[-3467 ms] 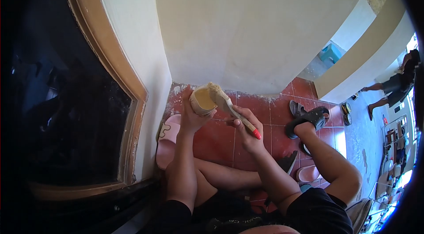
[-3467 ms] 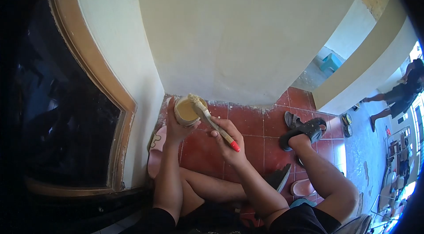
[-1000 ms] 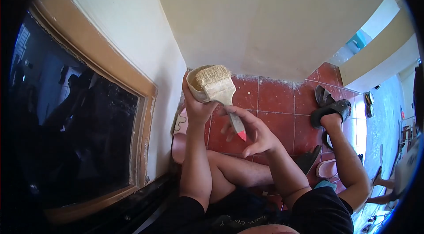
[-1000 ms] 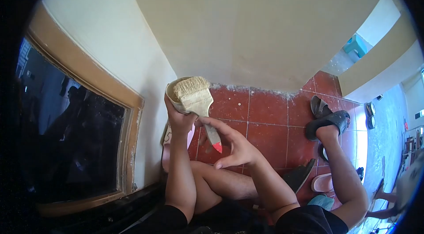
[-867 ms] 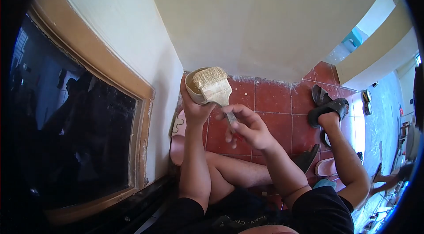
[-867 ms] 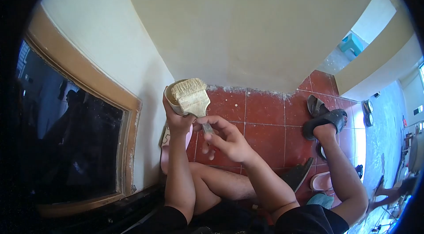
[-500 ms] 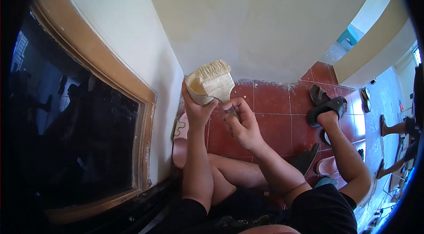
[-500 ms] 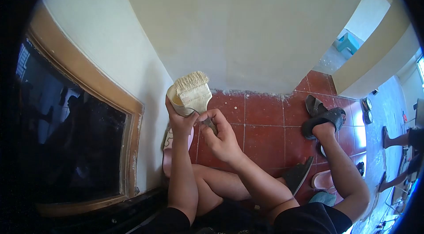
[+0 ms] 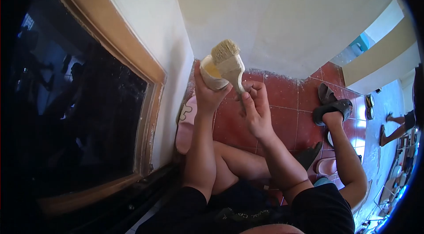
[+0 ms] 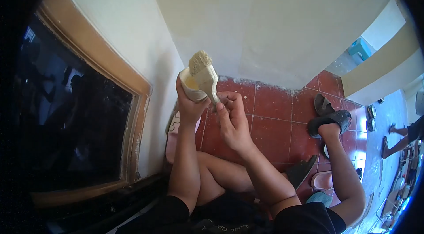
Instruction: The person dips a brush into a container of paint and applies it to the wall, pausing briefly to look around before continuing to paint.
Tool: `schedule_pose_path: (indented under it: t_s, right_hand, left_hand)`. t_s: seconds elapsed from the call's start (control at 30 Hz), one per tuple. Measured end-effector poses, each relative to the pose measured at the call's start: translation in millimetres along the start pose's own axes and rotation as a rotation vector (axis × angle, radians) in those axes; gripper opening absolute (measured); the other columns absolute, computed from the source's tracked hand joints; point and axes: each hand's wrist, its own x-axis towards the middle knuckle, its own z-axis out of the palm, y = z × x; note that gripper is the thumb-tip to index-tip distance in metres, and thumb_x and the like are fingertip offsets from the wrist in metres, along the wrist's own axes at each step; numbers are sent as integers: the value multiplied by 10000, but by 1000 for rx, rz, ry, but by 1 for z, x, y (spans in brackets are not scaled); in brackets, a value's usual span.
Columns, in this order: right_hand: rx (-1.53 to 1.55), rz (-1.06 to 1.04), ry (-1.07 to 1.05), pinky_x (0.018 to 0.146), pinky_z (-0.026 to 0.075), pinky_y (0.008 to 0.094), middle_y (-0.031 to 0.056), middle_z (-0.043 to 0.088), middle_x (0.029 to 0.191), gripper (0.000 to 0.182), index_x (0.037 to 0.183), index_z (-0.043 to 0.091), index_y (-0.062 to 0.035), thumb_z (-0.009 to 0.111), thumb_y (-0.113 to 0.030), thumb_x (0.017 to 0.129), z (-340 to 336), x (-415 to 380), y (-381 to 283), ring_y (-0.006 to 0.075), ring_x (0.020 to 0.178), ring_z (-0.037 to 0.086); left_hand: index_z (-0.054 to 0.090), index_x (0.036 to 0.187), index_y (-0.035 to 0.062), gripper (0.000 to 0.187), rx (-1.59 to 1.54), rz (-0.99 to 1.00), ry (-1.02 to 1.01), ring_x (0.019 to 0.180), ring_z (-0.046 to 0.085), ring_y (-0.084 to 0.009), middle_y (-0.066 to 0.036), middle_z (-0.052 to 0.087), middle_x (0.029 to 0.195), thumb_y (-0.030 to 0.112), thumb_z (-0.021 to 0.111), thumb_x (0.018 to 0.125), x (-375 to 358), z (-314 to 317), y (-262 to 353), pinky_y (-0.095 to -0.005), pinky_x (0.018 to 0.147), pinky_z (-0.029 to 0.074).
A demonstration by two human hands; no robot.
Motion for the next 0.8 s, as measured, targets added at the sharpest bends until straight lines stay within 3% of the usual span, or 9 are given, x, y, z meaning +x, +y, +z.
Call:
schedule_pose_path:
  t_s: [0.07,0.13,0.33,0.37,0.5,0.57,0.6,0.7,0.8]
  right_hand:
    - [-27,-18,-20,559,392,191,44,556,1050,225,1246,412,-82,466,-129,1033,-2,-1,-3,44,711,490]
    - [-30,-9,-61,636,435,199,56,559,1076,243,1218,444,-39,483,13,985,-5,-2,-7,47,830,507]
    - [-252,27,24,786,502,247,76,537,1126,462,1355,438,-7,546,67,913,-3,-6,-15,114,980,564]
    - [-199,1,24,759,510,245,70,549,1095,550,1412,391,3,574,71,898,-3,-5,-13,102,956,578]
    - [-146,103,14,704,522,248,70,574,1072,541,1388,408,9,599,73,886,-10,-2,-17,96,868,606]
    - [51,195,60,588,491,228,74,599,1053,479,1336,445,3,615,53,891,-12,1,-16,78,695,583]
    - [41,179,68,588,491,228,74,599,1053,479,1336,445,3,615,53,891,-13,2,-18,78,695,583]
    - [243,261,99,463,364,192,80,623,1051,331,1244,477,-18,601,-19,937,-13,6,-27,47,536,469]
    - [236,204,86,465,335,188,80,630,1025,310,1248,474,-27,579,-43,957,-19,15,-22,29,533,438]
  left_hand:
    - [194,1475,-2,1107,45,30,-12,1219,535,-303,-184,485,1337,212,893,644,1,1,4,-414,995,474]
    - [202,1474,5,1111,92,46,8,1217,540,-313,-191,490,1333,190,894,625,0,1,3,-413,999,475]
    - [184,1484,22,1169,43,-7,9,1227,543,-310,-189,504,1336,169,916,586,-1,-2,-5,-408,1005,475]
    - [179,1486,19,1175,29,-48,7,1222,546,-307,-189,515,1324,166,919,585,-1,0,-4,-404,1003,475]
    - [174,1488,17,1178,17,-24,11,1209,550,-300,-190,518,1314,176,924,593,-1,2,-4,-398,1002,472]
    - [174,1484,7,1165,79,15,21,1200,553,-296,-193,522,1305,213,926,618,-2,0,-3,-400,999,473]
    - [174,1484,7,1165,64,27,15,1200,553,-296,-193,522,1305,213,926,618,-2,0,-1,-400,999,473]
    - [156,1478,-16,1156,52,67,11,1201,548,-294,-197,506,1317,233,924,651,0,-2,2,-404,999,477]
    - [151,1483,-1,1150,-15,109,19,1211,538,-289,-193,486,1338,220,920,657,2,-4,-3,-407,1004,476]
